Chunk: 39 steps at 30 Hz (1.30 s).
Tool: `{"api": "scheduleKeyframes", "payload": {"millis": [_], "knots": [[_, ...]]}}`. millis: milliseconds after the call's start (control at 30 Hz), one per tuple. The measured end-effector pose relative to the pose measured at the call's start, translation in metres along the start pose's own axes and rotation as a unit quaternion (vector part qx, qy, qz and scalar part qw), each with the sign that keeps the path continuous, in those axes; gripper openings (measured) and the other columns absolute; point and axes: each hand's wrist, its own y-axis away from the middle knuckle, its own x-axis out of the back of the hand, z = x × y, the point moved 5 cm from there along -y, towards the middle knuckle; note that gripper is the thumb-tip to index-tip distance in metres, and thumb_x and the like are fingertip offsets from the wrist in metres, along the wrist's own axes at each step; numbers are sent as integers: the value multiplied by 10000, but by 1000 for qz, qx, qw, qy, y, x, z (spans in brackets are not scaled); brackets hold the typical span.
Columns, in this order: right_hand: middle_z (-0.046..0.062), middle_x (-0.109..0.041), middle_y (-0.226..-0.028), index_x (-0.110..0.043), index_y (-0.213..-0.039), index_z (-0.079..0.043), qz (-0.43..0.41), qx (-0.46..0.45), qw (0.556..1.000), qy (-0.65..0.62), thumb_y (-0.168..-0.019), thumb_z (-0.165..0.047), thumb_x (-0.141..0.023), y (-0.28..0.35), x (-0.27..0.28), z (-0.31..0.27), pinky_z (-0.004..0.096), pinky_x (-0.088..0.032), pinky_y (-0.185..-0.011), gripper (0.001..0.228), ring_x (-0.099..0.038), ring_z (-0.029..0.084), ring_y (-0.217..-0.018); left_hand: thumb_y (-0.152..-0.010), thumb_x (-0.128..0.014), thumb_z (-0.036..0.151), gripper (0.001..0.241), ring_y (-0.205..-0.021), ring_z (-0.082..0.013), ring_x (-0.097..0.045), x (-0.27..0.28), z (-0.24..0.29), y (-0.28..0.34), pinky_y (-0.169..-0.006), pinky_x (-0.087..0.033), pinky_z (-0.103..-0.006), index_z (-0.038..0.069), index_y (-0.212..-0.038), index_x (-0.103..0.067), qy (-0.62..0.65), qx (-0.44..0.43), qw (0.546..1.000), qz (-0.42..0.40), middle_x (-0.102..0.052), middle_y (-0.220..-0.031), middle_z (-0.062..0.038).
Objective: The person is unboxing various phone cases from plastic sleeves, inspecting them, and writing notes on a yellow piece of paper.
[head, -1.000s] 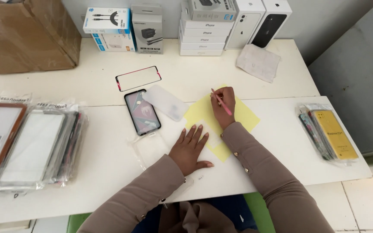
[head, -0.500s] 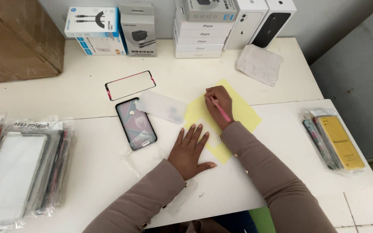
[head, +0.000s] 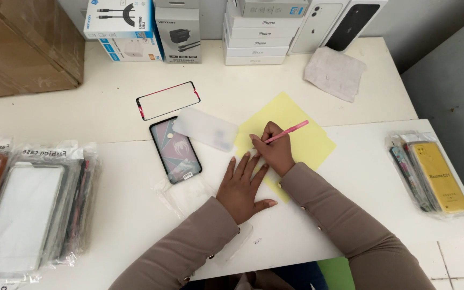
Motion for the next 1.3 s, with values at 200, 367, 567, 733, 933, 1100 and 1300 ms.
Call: {"api": "scheduleKeyframes", "payload": {"millis": [200, 367, 567, 733, 933, 1100, 1300], "knots": [[107, -576, -462, -523, -679, -58, -27, 4, 1000, -1, -851, -134, -842, 5, -8, -19, 199, -420, -431, 370, -600, 142, -392, -904, -348, 796, 879, -1484, -416, -181, -22, -6, -1, -1225, -110, -626, 152, -1501, -384, -16, -7, 994, 111, -299, -1509, -135], [120, -583, -474, -532, -694, -39, -41, -9, 999, -21, -821, -131, -866, 8, -12, -24, 206, -432, -443, 369, -592, 134, -403, -913, -343, 793, 857, -1468, -424, -179, -25, -5, -3, -1222, -123, -639, 145, -1470, -401, -25, -7, 995, 96, -294, -1476, -124], [119, -580, -468, -537, -690, -32, -52, -18, 998, -18, -808, -153, -886, 9, -14, -21, 215, -429, -446, 387, -587, 137, -403, -926, -340, 781, 851, -1464, -445, -182, -25, -4, -3, -1214, -130, -650, 127, -1466, -407, -33, -9, 996, 87, -314, -1452, -142], [148, -576, -471, -546, -675, -33, -58, -1, 998, 18, -819, -190, -880, 6, -15, -7, 243, -412, -435, 397, -589, 180, -396, -928, -305, 789, 870, -1474, -447, -171, -23, -4, -4, -1222, -124, -646, 121, -1477, -400, -42, -10, 997, 70, -310, -1462, -142], [115, -575, -463, -534, -675, -40, -58, -11, 998, 24, -815, -199, -886, 7, -14, -14, 220, -428, -456, 411, -588, 145, -405, -924, -294, 792, 881, -1475, -457, -170, -23, -2, -5, -1218, -122, -652, 123, -1490, -383, -45, -8, 997, 55, -311, -1469, -152], [102, -572, -452, -535, -671, -50, -51, -13, 998, 18, -812, -201, -885, 8, -13, -26, 213, -429, -465, 406, -595, 146, -404, -923, -281, 799, 885, -1473, -452, -157, -26, -4, -5, -1223, -118, -646, 130, -1494, -384, -54, -9, 996, 64, -304, -1462, -140], [103, -575, -449, -542, -673, -48, -51, -6, 998, 23, -814, -190, -877, 7, -14, -19, 221, -429, -454, 390, -601, 153, -402, -935, -344, 772, 855, -1458, -464, -192, -24, -3, -4, -1209, -158, -660, 108, -1471, -412, -47, -19, 994, 93, -326, -1440, -157]]}}
